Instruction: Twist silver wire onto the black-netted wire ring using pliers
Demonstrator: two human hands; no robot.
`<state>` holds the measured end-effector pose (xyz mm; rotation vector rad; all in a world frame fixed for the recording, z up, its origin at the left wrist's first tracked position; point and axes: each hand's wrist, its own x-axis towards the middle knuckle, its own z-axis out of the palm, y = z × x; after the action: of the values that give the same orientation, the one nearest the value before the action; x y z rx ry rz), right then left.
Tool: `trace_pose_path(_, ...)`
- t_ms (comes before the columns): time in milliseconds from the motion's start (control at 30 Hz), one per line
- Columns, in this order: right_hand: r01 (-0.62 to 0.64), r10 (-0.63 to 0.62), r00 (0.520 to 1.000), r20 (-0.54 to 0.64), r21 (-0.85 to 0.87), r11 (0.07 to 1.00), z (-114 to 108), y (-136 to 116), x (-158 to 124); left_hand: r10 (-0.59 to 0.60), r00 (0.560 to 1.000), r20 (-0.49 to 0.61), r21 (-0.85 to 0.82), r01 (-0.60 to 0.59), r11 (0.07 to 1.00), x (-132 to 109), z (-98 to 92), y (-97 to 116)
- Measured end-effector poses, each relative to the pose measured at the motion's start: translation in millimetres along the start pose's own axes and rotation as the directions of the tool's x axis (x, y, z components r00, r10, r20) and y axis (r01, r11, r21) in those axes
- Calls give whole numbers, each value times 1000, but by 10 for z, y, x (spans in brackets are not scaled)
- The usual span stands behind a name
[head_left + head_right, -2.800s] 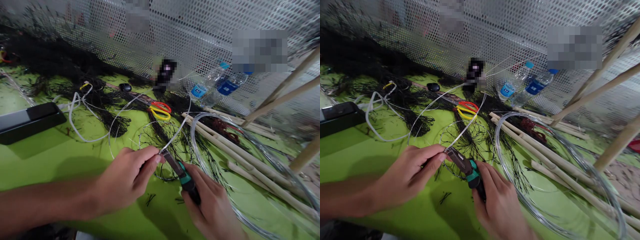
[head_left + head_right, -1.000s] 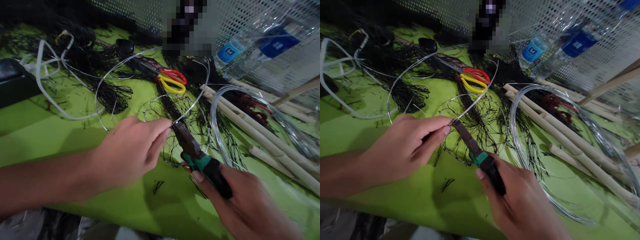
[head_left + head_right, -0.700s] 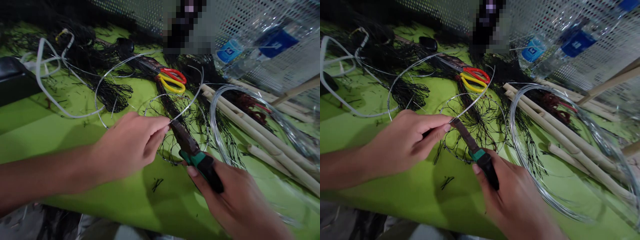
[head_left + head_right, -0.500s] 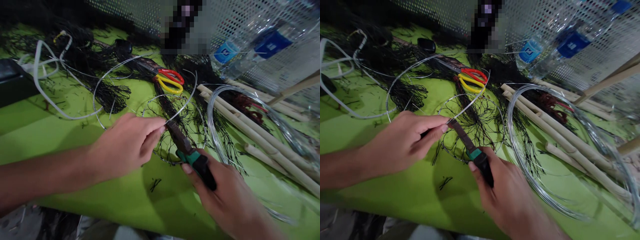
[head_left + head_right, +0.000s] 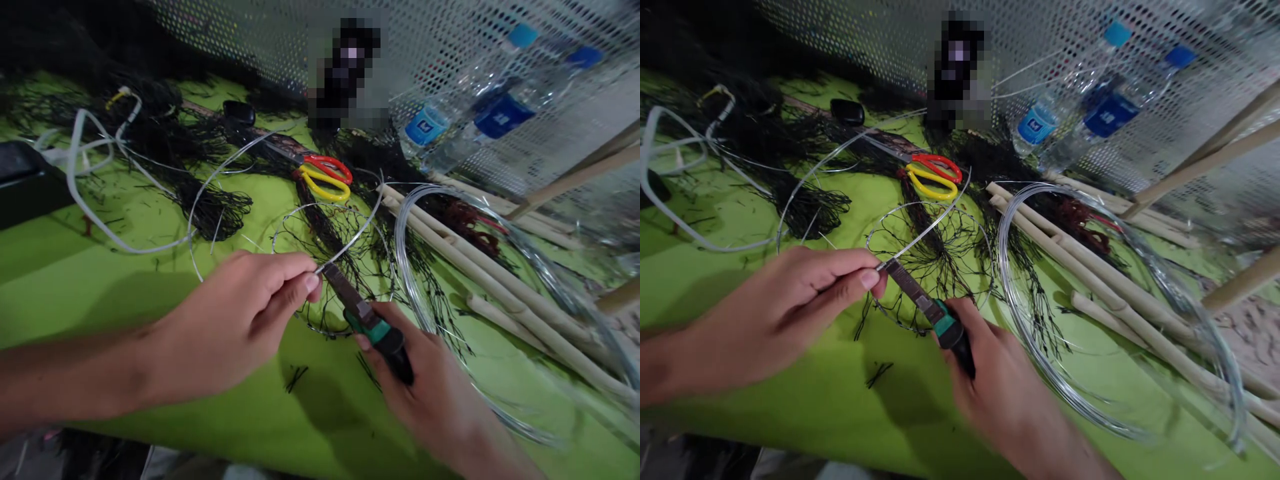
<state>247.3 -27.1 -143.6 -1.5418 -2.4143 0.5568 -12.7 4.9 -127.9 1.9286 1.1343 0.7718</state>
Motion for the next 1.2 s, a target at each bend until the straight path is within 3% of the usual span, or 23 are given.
trace_pose_path(300,33,-42,995,-90,-97,995,52,56,-22,-124,983,136,-231,153,961,-62,-66,102)
trace_pose_path(533,71,-89,982,-167,-109,991,85,57,-23,-51,983,177,-245,95,965,-36,-114,119)
trace_pose_path(767,69,-65,991,-118,33,997,20,-38,-66,-28,992,122,-177,50,983,-67,-147,154)
trace_pose_path(967,91,-71,974,-215,87,992,-36,-120,-57,-16,997,73,-290,37,956,-105,-188,191)
trace_pose_path(1200,127,-108,955,-277,52,991,46,-169,-8,21,1000,24,-240,-14,971,-182,-169,269)
